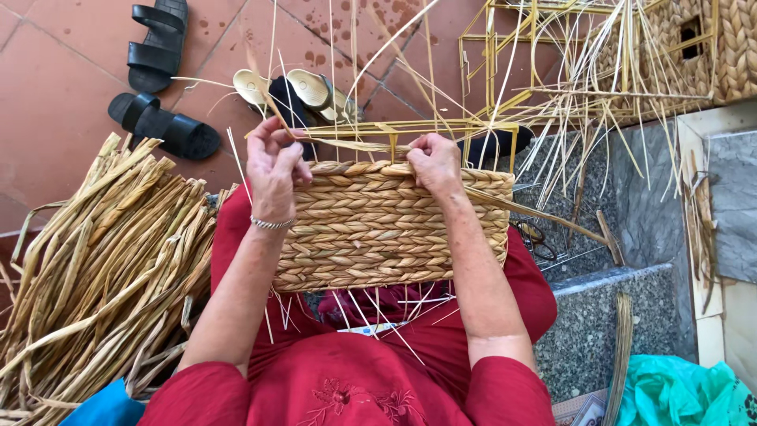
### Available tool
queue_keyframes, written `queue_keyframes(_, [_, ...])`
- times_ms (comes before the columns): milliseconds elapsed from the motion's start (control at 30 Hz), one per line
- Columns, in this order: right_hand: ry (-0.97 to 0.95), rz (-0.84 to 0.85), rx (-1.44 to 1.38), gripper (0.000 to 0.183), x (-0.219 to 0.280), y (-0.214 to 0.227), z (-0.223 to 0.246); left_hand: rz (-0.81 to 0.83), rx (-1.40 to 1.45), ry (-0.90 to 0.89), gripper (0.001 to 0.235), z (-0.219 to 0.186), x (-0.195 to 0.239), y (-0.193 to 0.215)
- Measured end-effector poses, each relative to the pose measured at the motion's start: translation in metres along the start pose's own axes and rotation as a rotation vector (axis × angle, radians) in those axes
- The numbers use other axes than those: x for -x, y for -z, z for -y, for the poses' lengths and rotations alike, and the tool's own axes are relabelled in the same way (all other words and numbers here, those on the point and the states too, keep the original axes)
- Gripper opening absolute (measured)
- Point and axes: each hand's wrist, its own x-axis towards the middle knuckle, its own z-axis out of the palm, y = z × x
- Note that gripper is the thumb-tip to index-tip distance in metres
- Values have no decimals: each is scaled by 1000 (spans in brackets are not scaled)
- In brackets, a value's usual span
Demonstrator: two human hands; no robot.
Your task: The person weaves a rectangular basket using dried palm leaves. They interlace the leaves through a metal frame, repeatedly pulling and tightening the strands to form a tight weave.
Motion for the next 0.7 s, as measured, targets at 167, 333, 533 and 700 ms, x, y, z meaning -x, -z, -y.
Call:
queue_keyframes(167, [157, 126, -571, 20, 17, 10, 4, 9, 5, 14, 44, -1, 13, 27])
queue_keyframes(333, [98, 307, -450, 27, 16, 20, 6, -72, -52, -91, 27, 10, 22, 32])
queue_keyframes(533, [362, 12, 147, 20, 8, -1, -5, -213, -901, -652, 19, 2, 31, 50])
queue_keyframes(700, [63, -12, -644, 18, 9, 5, -21, -182, -864, -326, 26, 15, 19, 70])
